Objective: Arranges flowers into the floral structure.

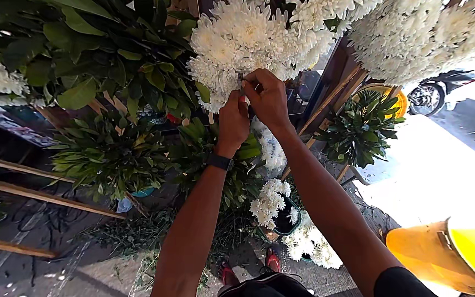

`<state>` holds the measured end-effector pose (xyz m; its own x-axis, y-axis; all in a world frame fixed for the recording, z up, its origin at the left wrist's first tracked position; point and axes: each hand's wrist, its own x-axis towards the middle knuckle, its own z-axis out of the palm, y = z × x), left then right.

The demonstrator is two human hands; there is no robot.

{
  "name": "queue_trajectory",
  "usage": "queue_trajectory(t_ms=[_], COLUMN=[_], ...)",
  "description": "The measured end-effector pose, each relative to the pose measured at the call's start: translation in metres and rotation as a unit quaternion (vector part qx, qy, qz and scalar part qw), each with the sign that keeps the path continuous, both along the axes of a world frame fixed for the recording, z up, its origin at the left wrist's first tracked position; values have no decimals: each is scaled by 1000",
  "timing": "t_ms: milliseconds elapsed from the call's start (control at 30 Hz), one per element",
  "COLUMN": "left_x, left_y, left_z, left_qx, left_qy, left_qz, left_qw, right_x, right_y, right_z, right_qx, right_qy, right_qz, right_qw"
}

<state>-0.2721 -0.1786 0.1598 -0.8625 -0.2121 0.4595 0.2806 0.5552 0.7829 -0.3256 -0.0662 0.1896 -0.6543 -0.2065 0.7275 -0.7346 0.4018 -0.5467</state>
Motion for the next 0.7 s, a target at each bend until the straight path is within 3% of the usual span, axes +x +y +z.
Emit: queue_trajectory(t_ms=[133, 200, 267, 333, 433, 567, 633, 700], left_x=[10, 51, 85, 118, 194, 352, 447, 538], left_y=[-5, -10, -21, -31, -39, -42, -45, -60], left_z=[6, -20, -72, -143, -257, -374, -419, -454], left_qx=[34, 77, 140, 194, 163, -31, -93, -66], left_qy=[-16, -49, -78, -127, -315, -598, -687, -773], left_qz=[-28, -32, -44, -34, 47, 94, 98, 104], left_qw=[999, 995, 986, 972, 934, 795, 714, 623], right_x=[14, 41, 74, 98, 150, 245, 276, 287], right_y=[11, 50, 98, 127, 153, 196, 218, 235], right_z=[8, 6, -16, -75, -204, -367, -411, -432], right_qx=[0, 32, 163, 220, 140, 172, 161, 125], right_qy=[22, -58, -218, -342, -493, -644, -687, -723], right_qz=[90, 189, 309, 395, 338, 122, 70, 34], right_qw=[996, 980, 911, 824, 789, 736, 705, 679])
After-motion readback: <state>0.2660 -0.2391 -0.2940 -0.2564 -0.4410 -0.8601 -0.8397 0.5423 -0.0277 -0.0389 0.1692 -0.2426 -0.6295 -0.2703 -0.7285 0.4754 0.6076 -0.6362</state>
